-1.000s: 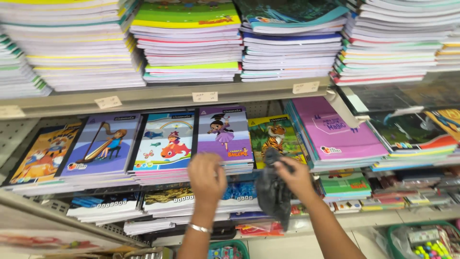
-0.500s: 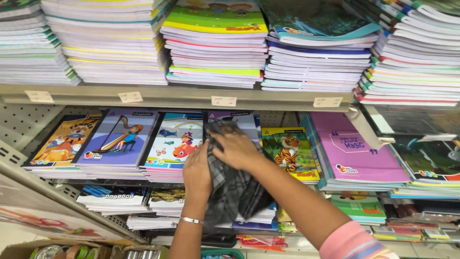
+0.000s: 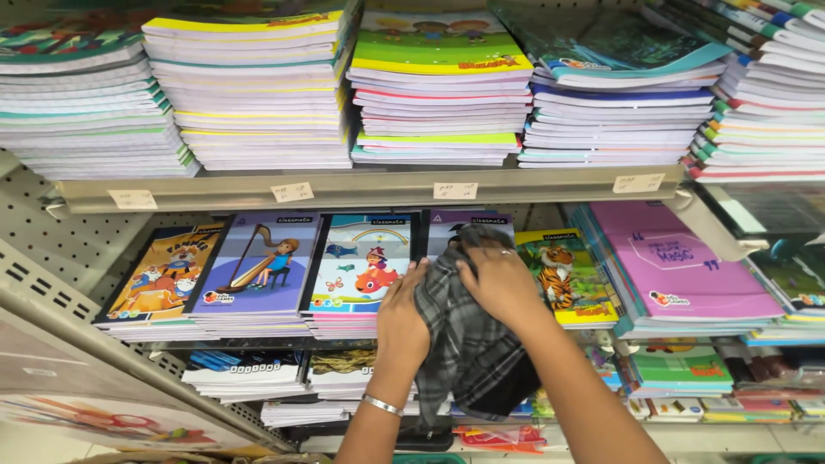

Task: Dusting and wiping down stacks of notebooks on retail store shelves using a cloth.

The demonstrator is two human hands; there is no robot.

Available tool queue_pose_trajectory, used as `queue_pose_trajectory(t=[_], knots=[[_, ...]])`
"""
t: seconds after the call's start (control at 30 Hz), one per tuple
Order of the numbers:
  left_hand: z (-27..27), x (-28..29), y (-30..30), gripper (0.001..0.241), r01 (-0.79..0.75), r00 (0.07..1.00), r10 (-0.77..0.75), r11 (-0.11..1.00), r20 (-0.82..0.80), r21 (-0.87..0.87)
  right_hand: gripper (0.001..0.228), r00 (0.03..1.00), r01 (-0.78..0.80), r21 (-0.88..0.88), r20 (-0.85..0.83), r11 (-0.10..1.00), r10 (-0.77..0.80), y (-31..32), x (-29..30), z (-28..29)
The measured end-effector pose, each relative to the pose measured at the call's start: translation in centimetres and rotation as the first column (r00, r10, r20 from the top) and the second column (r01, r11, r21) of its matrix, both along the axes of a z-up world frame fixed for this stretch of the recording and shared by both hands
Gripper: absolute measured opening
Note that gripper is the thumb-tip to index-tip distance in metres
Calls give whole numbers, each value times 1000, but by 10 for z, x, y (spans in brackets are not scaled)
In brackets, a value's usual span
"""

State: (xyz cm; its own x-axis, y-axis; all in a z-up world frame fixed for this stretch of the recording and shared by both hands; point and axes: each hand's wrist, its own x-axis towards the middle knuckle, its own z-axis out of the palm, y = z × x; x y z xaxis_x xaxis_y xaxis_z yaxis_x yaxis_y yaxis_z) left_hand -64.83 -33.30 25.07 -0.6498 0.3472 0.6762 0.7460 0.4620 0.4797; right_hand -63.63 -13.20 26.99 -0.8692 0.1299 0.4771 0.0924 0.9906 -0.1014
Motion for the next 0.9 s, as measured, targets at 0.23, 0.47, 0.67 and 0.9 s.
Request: queue_pose_trajectory(t=[0.23,0.47,0.67,0.9], knots=[[-12,-9,-1,50,76,991,-90,988,103,136,55,935,-321,-136,111,937,337,12,-2,20],[-20,-19,3,40,-37,996,20,982,-91,-186,57,964,-94,-56,245,994,105,-18,-52,38],[-32,-21,8,33,-49,987,34,994,-158,-94,51,868,-492,-109,9,864,496,-13,-30,15],[18,-3,-34,35,82,991,-73,994,-113,73,30,902,-430,-244,-165,869,400,-24,15,0]])
